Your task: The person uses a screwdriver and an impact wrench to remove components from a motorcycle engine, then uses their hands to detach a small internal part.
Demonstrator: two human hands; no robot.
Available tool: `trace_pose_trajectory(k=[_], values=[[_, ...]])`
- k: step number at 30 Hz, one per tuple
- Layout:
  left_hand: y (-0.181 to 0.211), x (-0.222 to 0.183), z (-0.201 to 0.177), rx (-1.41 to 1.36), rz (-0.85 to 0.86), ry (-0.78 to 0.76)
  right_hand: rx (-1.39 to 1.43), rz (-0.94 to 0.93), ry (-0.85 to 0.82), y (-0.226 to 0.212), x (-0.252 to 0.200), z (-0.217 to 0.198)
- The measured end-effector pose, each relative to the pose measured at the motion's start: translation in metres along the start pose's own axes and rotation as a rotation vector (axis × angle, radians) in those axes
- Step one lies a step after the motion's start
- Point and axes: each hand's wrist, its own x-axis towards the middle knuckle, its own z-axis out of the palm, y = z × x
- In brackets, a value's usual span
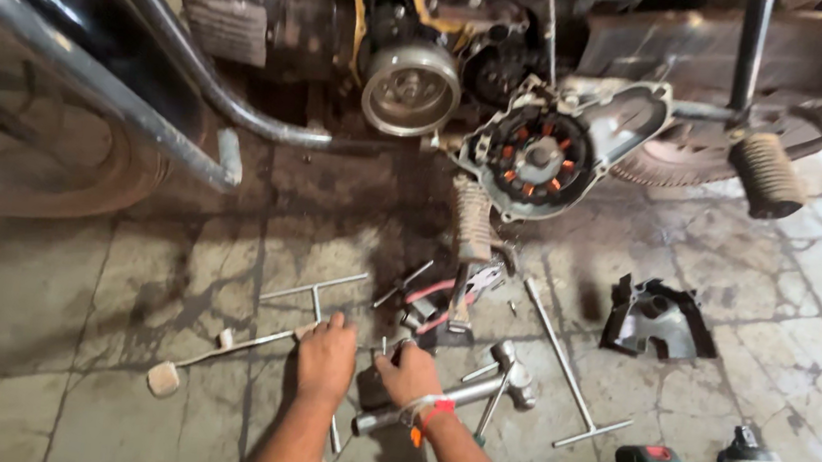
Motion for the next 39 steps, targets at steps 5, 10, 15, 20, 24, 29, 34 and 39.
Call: trace_pose_trajectory(k=[5, 10, 15, 20, 24, 29, 34, 39], values=[[0.007, -0.010, 0.012, -0.163, -0.177, 0.070, 0.136, -0.271, 0.202, -0.047, -0.031, -0.048], [0.021, 0.020, 0.091, -0.727, -0.648, 0.239, 0.134, -0.682, 0.422, -0.103, -0.056, -0.109], [0.057, 0.057, 0.071, -1.510, -0.793, 0.284, -0.091, -0.972, 0.853, -0.163, -0.038, -0.210], [0.079, 0.053, -0.004, -1.604, -0.879, 0.182, -0.524, -0.714, 0.632, -0.193, -0.009, -0.294], [0.082, 0.047, -0.004, -1.626, -0.928, 0.149, -0.777, -0.537, 0.468, -0.191, 0.020, -0.319], [0.079, 0.049, 0.021, -1.691, -0.978, 0.183, -0.411, -0.475, 0.250, -0.200, 0.044, -0.343], [0.083, 0.057, 0.027, -1.668, -0.959, 0.168, -0.543, -0.625, 0.080, -0.202, 0.070, -0.341], [0.088, 0.063, 0.018, -1.824, -0.906, 0.231, -0.640, -1.062, 0.092, -0.195, 0.064, -0.340]])
